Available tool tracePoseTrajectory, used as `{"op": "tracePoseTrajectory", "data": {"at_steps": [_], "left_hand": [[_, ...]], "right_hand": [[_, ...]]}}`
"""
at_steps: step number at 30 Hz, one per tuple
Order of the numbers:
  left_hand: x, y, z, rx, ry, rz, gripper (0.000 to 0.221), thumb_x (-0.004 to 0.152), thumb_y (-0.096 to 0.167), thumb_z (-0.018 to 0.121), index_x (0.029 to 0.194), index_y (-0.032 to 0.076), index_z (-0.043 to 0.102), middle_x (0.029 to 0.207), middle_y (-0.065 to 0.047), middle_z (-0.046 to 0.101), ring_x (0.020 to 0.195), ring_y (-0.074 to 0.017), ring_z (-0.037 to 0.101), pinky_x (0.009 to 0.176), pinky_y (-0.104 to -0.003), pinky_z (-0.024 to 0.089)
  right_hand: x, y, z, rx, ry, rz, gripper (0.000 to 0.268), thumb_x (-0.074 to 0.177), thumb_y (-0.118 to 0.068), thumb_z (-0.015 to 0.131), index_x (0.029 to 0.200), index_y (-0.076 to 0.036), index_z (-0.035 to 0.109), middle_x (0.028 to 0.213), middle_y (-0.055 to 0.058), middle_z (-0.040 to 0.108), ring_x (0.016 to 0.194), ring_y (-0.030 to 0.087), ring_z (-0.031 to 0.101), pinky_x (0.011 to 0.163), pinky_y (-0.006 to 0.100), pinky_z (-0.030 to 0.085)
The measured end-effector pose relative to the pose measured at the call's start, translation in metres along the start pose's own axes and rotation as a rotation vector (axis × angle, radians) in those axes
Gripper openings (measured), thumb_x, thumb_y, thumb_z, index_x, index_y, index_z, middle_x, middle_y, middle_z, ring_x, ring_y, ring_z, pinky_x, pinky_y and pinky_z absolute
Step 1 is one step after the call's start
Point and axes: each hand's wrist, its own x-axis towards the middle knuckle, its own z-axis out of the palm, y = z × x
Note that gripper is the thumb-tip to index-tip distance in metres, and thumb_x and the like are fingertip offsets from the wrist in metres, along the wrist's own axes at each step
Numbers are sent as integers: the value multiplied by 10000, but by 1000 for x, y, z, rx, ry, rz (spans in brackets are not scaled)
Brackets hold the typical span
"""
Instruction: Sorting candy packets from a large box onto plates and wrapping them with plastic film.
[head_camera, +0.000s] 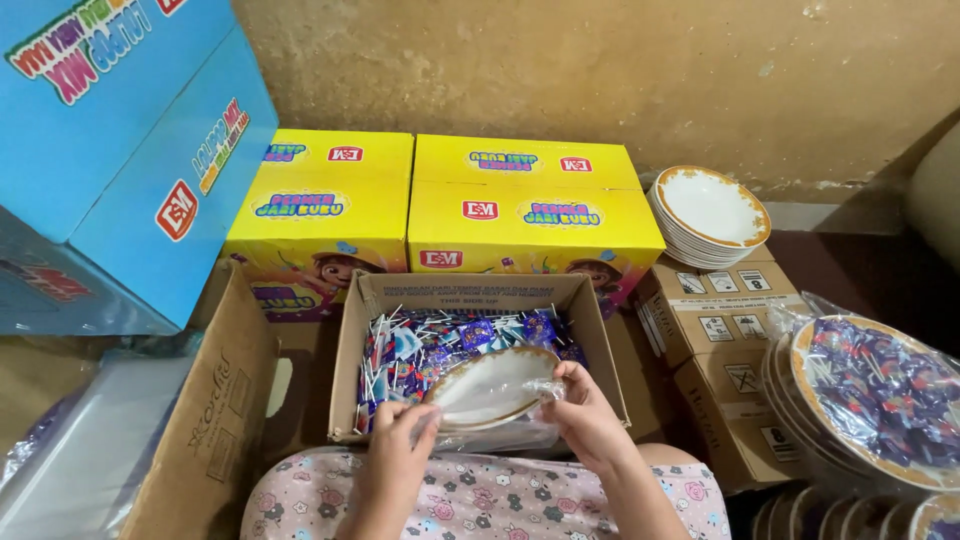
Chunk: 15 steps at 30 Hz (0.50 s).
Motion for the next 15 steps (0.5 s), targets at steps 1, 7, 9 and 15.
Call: {"op": "tracePoseTrajectory", "data": {"at_steps": [1, 7, 9, 15], "left_hand": [[1, 0, 0, -2, 3, -3, 271, 941, 374, 633, 1156, 254, 746, 1092, 16, 585, 679, -106, 594, 531, -230, 497], [-7, 40, -37, -214, -186, -309, 395, 1045, 304, 456, 1395, 221, 620, 1174, 15, 802, 449, -69, 470, 407, -188, 376], [-2, 19, -21, -387, -35, -208, 388, 1010, 213, 502, 1367, 180, 649, 1251, -38, 778, 420, -73, 457, 380, -199, 377], [21, -26, 5, -1409, -30, -413, 297, 991, -42, 513, 1287, -15, 490, 1084, -268, 584, 974, -399, 630, 931, -556, 572]], "right_hand": [[-2, 2, 3, -2, -3, 2, 455, 762, 238, 513, 1105, -60, 477, 1165, 209, 517, 854, 271, 592, 705, 345, 566], [2, 13, 9, -1110, 351, -231, 411, 695, 88, 688, 1058, -85, 602, 742, 16, 563, 618, 122, 502, 564, 261, 428], [0, 8, 16, -1272, 395, -320, 121, 754, 24, 737, 867, -10, 713, 1044, 76, 585, 857, 196, 636, 831, 281, 629], [1, -9, 10, -236, 339, 102, 164, 947, 113, 588, 1065, 174, 684, 954, 296, 705, 787, 314, 688, 706, 364, 589]]}}
